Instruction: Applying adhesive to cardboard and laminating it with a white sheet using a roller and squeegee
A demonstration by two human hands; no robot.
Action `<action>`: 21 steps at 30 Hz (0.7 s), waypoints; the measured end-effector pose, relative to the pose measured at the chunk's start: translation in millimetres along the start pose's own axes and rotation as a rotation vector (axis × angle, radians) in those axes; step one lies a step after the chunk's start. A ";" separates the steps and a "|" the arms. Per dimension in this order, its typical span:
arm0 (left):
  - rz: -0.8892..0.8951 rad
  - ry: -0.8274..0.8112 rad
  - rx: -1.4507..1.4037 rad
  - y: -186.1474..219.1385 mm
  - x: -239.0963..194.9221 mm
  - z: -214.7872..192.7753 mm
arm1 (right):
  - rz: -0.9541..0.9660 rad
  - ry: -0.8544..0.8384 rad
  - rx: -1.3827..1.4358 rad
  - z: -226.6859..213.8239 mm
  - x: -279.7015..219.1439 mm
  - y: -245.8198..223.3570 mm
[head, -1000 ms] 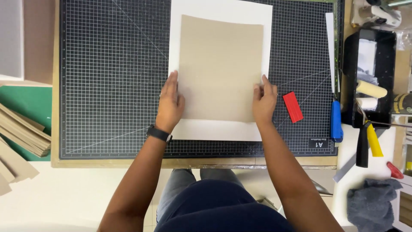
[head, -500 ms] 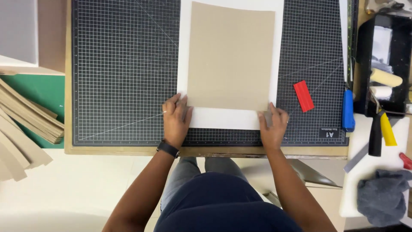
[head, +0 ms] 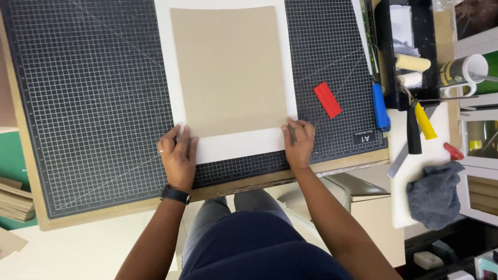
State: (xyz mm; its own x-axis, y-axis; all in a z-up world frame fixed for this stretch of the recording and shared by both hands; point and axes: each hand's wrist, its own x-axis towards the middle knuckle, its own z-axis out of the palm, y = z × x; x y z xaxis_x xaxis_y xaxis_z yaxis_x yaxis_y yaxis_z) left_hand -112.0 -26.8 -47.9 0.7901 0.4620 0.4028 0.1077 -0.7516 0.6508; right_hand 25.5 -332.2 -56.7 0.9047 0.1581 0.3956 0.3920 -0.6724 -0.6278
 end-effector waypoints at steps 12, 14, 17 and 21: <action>-0.013 0.007 0.023 -1.8 1.2 1.6 | -0.077 0.001 -0.044 2.9 -0.4 6.7; -0.019 0.013 0.031 -3.0 1.4 2.3 | -0.087 0.004 -0.047 6.0 -0.8 10.4; -0.019 0.012 0.043 1.4 2.7 1.6 | -0.091 0.010 -0.060 5.0 -2.8 16.5; -0.039 0.031 0.057 1.5 2.3 4.5 | -0.129 -0.005 -0.091 3.6 -4.3 20.8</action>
State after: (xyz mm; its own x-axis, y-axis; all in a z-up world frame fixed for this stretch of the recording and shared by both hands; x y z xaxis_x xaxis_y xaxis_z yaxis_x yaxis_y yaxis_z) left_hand -107.3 -29.0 -49.0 0.7659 0.5050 0.3978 0.1732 -0.7580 0.6289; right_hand 30.5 -344.2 -73.9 0.8486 0.2511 0.4656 0.4888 -0.7087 -0.5087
